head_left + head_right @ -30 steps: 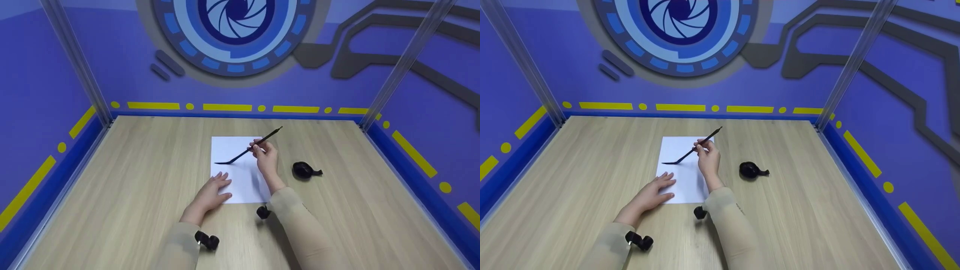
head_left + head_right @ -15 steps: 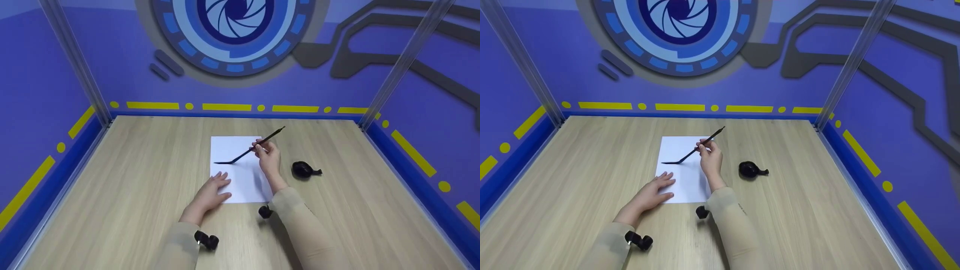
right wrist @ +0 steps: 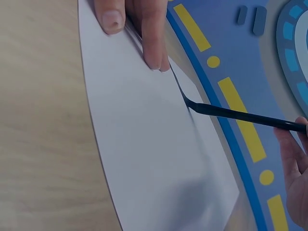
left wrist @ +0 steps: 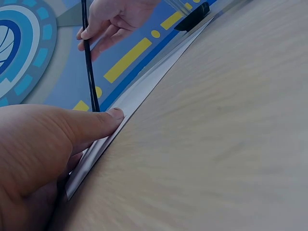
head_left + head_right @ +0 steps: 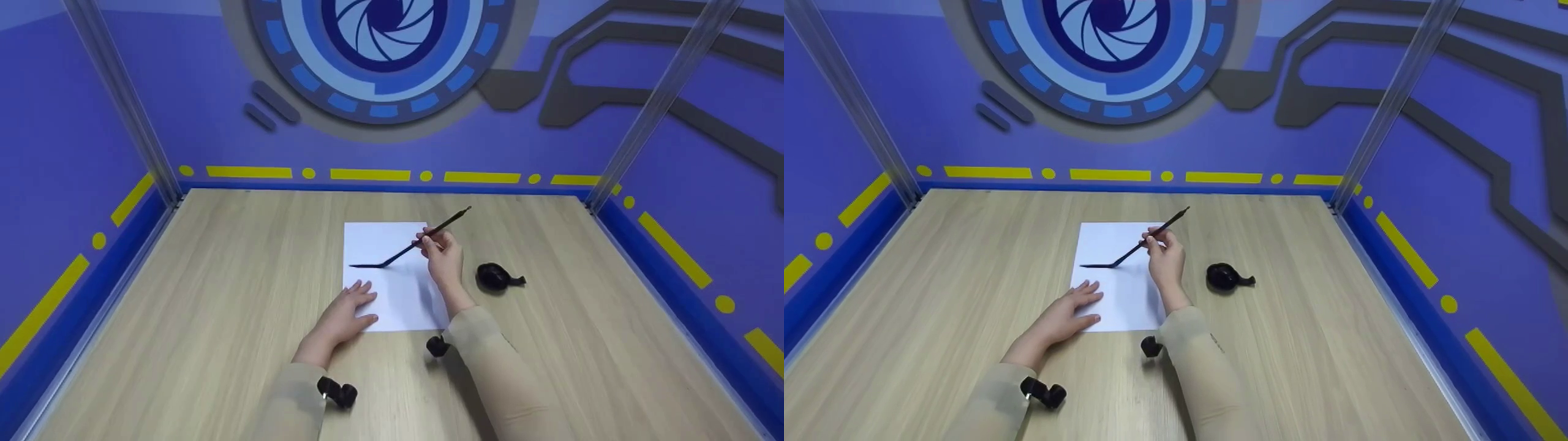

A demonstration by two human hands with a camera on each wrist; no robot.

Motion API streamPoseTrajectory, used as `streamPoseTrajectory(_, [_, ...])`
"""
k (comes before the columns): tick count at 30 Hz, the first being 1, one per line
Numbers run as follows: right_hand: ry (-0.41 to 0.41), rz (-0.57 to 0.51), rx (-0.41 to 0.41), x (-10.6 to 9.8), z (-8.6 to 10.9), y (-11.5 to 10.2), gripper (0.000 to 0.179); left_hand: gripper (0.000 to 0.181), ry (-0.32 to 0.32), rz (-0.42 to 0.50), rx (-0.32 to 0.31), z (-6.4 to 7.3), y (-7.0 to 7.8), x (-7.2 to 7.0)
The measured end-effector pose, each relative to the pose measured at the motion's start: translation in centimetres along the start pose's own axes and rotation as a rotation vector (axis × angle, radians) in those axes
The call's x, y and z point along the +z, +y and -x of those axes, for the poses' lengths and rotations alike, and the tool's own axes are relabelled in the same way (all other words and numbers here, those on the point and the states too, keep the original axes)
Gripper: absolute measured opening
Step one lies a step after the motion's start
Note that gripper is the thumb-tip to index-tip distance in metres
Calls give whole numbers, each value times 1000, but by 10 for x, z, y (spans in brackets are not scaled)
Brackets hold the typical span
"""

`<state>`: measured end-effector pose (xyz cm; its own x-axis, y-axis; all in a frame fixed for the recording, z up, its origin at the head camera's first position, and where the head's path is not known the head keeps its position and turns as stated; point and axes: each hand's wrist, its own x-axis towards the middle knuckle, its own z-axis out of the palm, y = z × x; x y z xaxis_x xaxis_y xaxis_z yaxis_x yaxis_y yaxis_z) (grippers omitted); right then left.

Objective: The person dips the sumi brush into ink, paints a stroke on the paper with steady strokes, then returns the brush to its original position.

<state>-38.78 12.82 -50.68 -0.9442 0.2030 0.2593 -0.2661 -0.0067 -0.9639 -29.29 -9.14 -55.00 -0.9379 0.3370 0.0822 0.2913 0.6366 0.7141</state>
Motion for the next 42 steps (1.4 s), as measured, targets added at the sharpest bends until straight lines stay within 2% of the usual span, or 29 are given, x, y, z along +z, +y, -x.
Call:
streamPoseTrajectory(12, [19,-13,10,-8,-2,-3,24,52,-2,-1,-27,1,0,1])
streamPoseTrajectory(19, [24,-2,21,-12,-2,-4,20,52,12,5,-14,1,0,1])
streamPoseTrajectory(42, [29,35,-6,-26,-4,-8,16,52,0,-8,-35,1,1,1])
